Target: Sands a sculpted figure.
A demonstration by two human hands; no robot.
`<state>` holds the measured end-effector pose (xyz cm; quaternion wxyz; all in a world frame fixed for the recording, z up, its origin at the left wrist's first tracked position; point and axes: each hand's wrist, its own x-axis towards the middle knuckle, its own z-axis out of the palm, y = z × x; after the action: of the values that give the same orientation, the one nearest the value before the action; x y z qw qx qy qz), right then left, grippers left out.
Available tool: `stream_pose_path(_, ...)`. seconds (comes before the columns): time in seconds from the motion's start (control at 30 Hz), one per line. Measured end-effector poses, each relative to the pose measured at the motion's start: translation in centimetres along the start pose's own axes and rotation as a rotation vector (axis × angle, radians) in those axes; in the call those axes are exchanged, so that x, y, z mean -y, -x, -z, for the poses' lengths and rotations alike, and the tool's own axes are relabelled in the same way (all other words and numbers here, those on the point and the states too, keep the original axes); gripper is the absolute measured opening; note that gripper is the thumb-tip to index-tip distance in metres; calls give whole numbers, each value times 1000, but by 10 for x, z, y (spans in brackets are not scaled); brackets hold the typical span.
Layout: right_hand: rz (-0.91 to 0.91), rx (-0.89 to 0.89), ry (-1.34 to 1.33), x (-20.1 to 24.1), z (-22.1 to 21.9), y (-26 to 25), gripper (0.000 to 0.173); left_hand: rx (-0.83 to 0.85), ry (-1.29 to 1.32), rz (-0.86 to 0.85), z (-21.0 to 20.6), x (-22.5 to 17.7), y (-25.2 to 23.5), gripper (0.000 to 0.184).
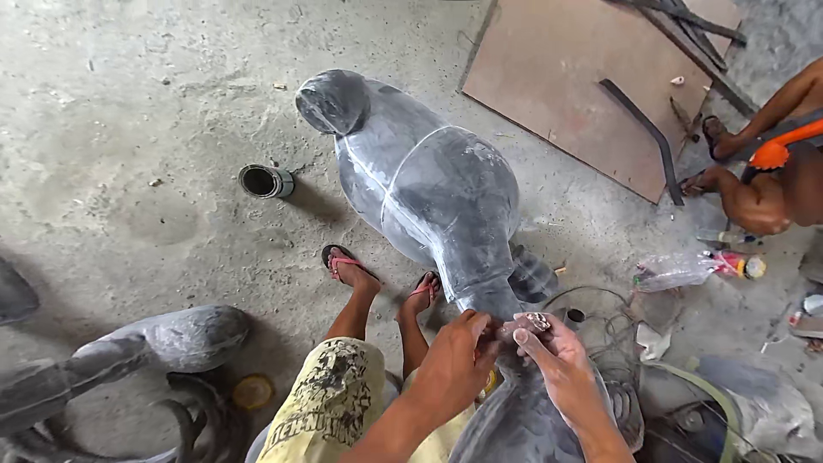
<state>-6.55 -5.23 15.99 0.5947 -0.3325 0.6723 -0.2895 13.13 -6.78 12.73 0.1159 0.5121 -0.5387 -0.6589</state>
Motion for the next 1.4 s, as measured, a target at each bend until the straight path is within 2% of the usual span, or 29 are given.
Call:
stream_pose_path(0.07, 84, -26, 25, -3, -1, -1, 34, 120, 145, 33, 5, -4, -6, 33)
stream_pose_path(0.13, 104, -55, 80, -5, -2, -3, 35, 208, 151, 51, 12, -9, -12, 42)
stream_pose_path(0.23, 86, -66, 27, -1, -2, -3, 35, 258, 227, 80, 19, -12, -19, 47)
stream_pose_path(0.3, 78, -32, -113, 2, -2, -3, 34, 272, 410, 106, 19, -13, -20, 42)
stream_pose_path(0.4, 40, 29, -328, 4, 2, -1, 36, 332, 824, 174, 23, -16, -16, 38)
stream_pose_path(0.5, 28, 19, -486, 9, -1, 2, 27, 370, 1155, 86, 20, -27, -2, 43)
stream_pose_path(0.57, 26, -50, -560, 12, -4, 2, 21, 294, 1263, -50, 8, -38, 8, 51)
stream_pose_path(0.63, 51, -38, -573, 13, -4, 1, 20, 82, 1221, -104, -10, -47, 14, 45)
stream_pose_path(0.7, 61, 16, -561, 14, -8, 2, 22, -202, 1223, -9, -32, -53, 15, 32)
stream_pose_path(0.8, 62, 6, -532, 14, -9, -1, 22, -512, 1415, 215, -42, -71, 13, 33)
stream_pose_path(0.83, 61, -18, -546, 15, -9, -1, 22, -542, 1482, 257, -40, -77, 13, 35)
stream_pose_path(0.9, 50, -40, -598, 15, -9, 0, 22, -514, 1517, 227, -40, -82, 14, 38)
stream_pose_path(1.0, 42, 15, -534, 12, -4, 2, 27, -469, 1405, 170, -40, -76, 16, 35)
stream_pose_path(1.07, 97, 58, -283, 7, 1, -3, 29, -488, 1230, 143, -35, -60, 17, 36)
stream_pose_path(1.13, 179, -33, 113, -3, 13, -6, 24, -492, 840, 47, -27, -35, 25, 40)
stream_pose_path(1.2, 153, -280, 418, -6, 30, -5, 24, -405, 356, 0, -15, -13, 39, 42)
stream_pose_path(1.27, -66, -522, 652, -7, 46, 1, 33, -221, 47, 56, -14, -3, 53, 29)
stream_pose_path(1.3, -220, -555, 736, -8, 53, 4, 40, -131, -45, 73, -17, -3, 58, 24)
stream_pose_path(1.4, -636, -393, 801, -11, 61, 9, 66, 69, -255, 40, -23, -14, 62, 26)
